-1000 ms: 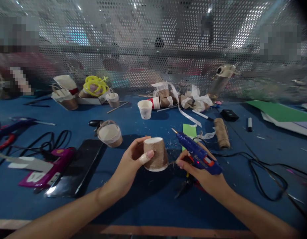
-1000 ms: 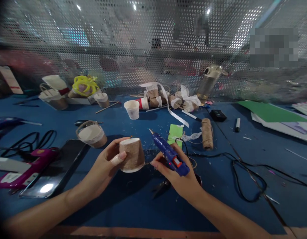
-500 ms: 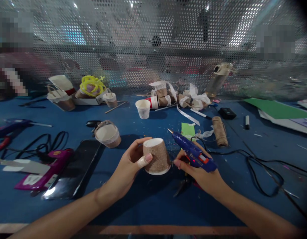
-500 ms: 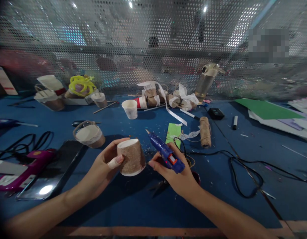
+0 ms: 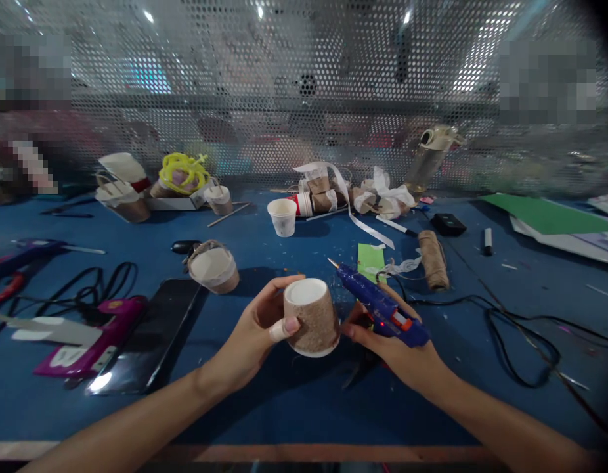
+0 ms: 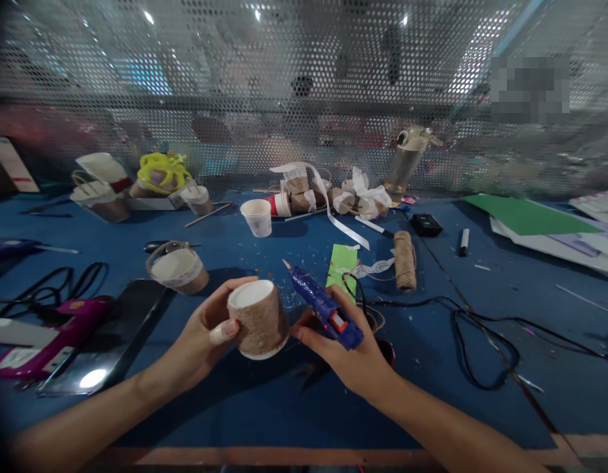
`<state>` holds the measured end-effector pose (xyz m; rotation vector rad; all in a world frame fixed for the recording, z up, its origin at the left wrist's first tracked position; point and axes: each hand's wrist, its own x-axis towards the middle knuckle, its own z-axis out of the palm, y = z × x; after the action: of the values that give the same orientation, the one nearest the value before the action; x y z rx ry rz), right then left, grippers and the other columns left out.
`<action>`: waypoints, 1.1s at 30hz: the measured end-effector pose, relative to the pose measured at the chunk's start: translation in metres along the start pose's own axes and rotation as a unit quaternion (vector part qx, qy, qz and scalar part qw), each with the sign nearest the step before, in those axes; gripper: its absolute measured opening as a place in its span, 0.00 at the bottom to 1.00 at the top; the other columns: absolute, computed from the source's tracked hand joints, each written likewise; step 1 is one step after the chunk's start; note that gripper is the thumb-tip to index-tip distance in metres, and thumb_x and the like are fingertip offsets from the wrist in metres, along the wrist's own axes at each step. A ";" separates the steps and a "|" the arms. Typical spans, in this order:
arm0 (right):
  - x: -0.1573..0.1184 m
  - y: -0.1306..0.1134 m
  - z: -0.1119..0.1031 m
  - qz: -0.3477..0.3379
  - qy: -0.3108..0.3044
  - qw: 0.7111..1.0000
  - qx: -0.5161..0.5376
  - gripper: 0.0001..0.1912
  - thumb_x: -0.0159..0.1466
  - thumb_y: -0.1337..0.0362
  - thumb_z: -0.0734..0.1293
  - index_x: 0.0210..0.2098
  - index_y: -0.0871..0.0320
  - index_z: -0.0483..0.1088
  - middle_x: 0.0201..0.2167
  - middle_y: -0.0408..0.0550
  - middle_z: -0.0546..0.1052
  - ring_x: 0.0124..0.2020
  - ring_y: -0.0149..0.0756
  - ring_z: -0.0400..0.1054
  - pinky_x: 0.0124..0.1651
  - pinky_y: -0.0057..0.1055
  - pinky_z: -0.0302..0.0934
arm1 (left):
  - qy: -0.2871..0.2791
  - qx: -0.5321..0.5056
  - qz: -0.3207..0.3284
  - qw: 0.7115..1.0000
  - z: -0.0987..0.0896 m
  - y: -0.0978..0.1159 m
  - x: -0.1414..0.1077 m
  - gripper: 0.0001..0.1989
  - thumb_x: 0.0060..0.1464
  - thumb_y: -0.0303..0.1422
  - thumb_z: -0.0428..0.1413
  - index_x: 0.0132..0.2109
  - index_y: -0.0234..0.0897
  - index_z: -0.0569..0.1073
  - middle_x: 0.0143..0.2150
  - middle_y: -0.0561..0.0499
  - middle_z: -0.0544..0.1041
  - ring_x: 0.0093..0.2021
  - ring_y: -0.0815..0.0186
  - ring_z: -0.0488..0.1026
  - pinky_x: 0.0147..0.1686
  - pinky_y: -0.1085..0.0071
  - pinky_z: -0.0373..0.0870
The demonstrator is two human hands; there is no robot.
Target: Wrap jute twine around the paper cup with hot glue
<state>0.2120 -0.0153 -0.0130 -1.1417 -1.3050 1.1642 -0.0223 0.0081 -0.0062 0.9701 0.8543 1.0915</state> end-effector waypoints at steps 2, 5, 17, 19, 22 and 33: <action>0.000 -0.001 0.000 0.003 -0.006 1.000 0.004 0.14 0.58 0.60 0.81 0.34 0.51 0.72 0.30 0.41 0.82 0.33 0.37 0.80 0.40 0.36 0.79 | -0.007 0.002 -0.004 1.000 -0.001 0.000 0.001 0.25 0.44 0.42 0.75 0.52 0.50 0.84 0.53 0.47 0.81 0.53 0.54 0.75 0.49 0.66 0.72; 0.002 -0.001 0.001 -0.002 -0.005 1.000 0.003 0.13 0.58 0.59 0.80 0.35 0.50 0.72 0.31 0.42 0.83 0.32 0.38 0.81 0.41 0.37 0.80 | -0.003 -0.008 -0.023 1.000 -0.002 0.000 0.002 0.25 0.48 0.42 0.73 0.54 0.49 0.83 0.56 0.46 0.81 0.57 0.51 0.75 0.50 0.65 0.72; 0.002 0.003 -0.005 -0.042 -0.007 0.999 -0.034 0.08 0.63 0.62 0.76 0.41 0.49 0.76 0.39 0.42 0.83 0.40 0.37 0.80 0.47 0.37 0.78 | 0.055 -0.133 -0.088 0.986 -0.002 0.004 0.015 0.19 0.62 0.43 0.62 0.54 0.37 0.82 0.57 0.43 0.83 0.60 0.52 0.77 0.57 0.62 0.73; 0.000 0.003 -0.004 -0.049 -0.007 0.998 -0.041 0.07 0.64 0.61 0.76 0.41 0.50 0.76 0.38 0.43 0.83 0.39 0.37 0.80 0.45 0.36 0.78 | 0.051 -0.141 -0.094 0.984 0.002 0.004 0.017 0.18 0.63 0.44 0.61 0.52 0.37 0.83 0.54 0.43 0.85 0.57 0.54 0.79 0.57 0.62 0.73; -0.003 0.004 -0.004 -0.055 -0.006 0.997 -0.050 0.07 0.64 0.60 0.76 0.41 0.50 0.76 0.38 0.44 0.82 0.38 0.38 0.79 0.41 0.34 0.77 | 0.026 -0.134 -0.100 0.986 0.010 0.007 0.021 0.17 0.60 0.43 0.64 0.50 0.35 0.84 0.50 0.42 0.86 0.52 0.52 0.81 0.55 0.61 0.75; 0.006 0.008 -0.022 -0.042 0.007 0.992 -0.117 0.06 0.67 0.57 0.74 0.40 0.51 0.76 0.37 0.44 0.80 0.30 0.34 0.73 0.33 0.32 0.70 | 0.042 -0.125 -0.083 0.988 0.008 0.007 0.032 0.19 0.60 0.43 0.63 0.52 0.35 0.83 0.51 0.42 0.86 0.56 0.49 0.79 0.56 0.59 0.72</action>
<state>0.2336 -0.0073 -0.0196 -1.2472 -1.4928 0.9596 -0.0096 0.0382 0.0004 0.6370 0.8283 1.0721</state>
